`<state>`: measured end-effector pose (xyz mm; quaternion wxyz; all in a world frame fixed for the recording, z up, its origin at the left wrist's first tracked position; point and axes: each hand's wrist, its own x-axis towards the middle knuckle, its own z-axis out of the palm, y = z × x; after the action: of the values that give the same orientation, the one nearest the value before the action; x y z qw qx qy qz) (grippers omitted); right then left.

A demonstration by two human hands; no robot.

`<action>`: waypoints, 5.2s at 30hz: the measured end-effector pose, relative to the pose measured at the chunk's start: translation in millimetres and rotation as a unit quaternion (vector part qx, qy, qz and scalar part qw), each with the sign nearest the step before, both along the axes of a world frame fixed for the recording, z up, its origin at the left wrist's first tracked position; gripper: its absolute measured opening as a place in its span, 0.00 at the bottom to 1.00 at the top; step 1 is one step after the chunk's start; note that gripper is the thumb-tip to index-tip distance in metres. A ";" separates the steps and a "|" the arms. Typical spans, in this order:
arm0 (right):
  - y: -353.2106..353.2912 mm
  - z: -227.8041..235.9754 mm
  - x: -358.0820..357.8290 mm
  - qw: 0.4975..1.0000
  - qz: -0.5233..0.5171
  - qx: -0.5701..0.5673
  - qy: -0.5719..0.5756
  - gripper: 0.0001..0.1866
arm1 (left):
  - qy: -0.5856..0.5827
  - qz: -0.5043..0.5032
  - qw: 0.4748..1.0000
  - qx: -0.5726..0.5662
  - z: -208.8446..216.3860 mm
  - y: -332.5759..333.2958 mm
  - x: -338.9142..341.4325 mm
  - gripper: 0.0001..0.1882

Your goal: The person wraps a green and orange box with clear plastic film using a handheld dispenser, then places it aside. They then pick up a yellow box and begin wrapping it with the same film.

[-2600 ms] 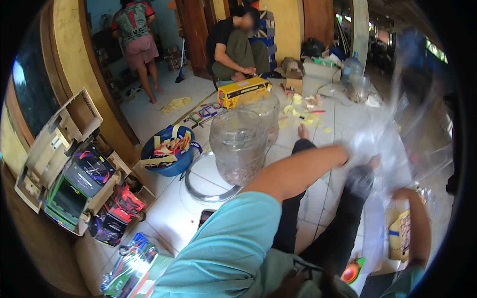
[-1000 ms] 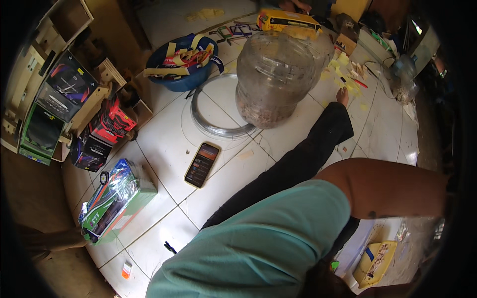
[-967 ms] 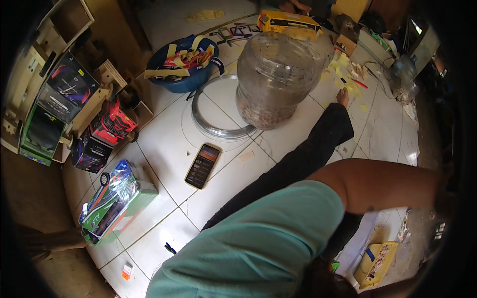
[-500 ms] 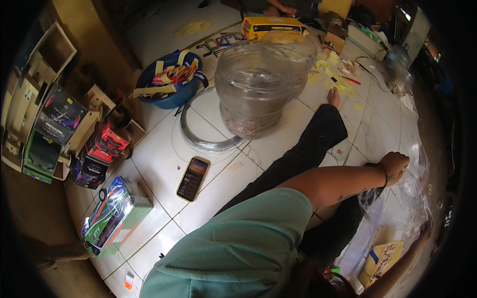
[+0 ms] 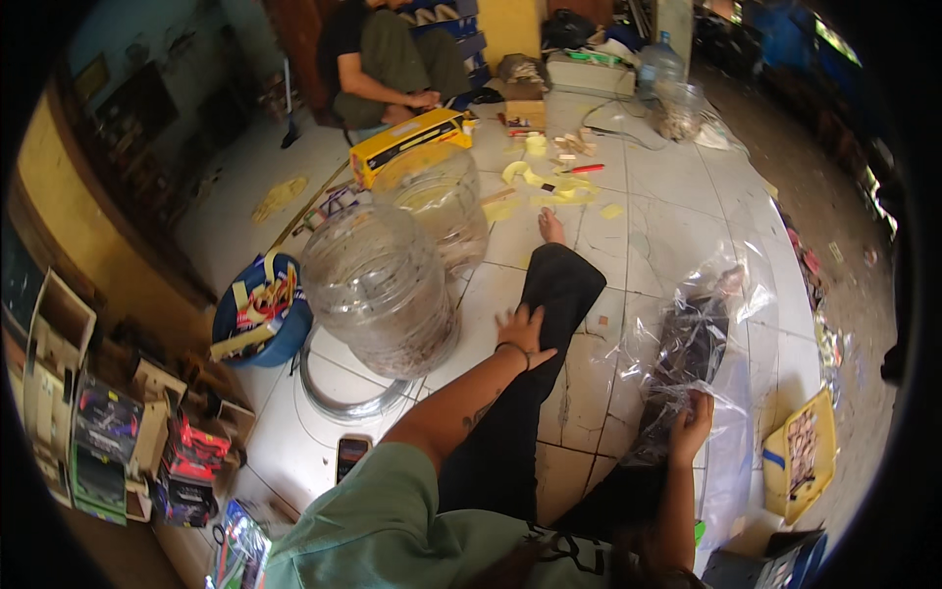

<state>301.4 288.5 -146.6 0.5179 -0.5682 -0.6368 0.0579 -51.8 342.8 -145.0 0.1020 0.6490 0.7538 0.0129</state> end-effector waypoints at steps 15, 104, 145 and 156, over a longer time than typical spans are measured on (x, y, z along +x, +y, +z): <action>-1.4 5.8 1.4 0.997 0.065 -0.003 0.038 0.17 | -0.069 -0.233 0.966 0.094 -17.0 -52.1 27.3 0.21; 0.9 -13.6 10.7 0.996 0.063 0.001 0.063 0.15 | -0.106 -0.218 0.962 0.123 -26.9 -53.0 20.0 0.16; -1.4 1.1 12.1 0.997 0.055 -0.007 0.060 0.13 | 0.134 -0.209 0.932 0.265 138.8 82.8 -75.5 0.46; 8.3 1.8 12.9 0.995 0.042 -0.040 0.079 0.13 | 0.084 -0.109 0.974 0.179 88.4 141.8 -88.5 0.44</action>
<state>314.3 296.8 -144.9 0.5401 -0.5551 -0.6145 0.1499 -140.3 484.6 -56.6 -0.0786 0.7339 0.6697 0.0819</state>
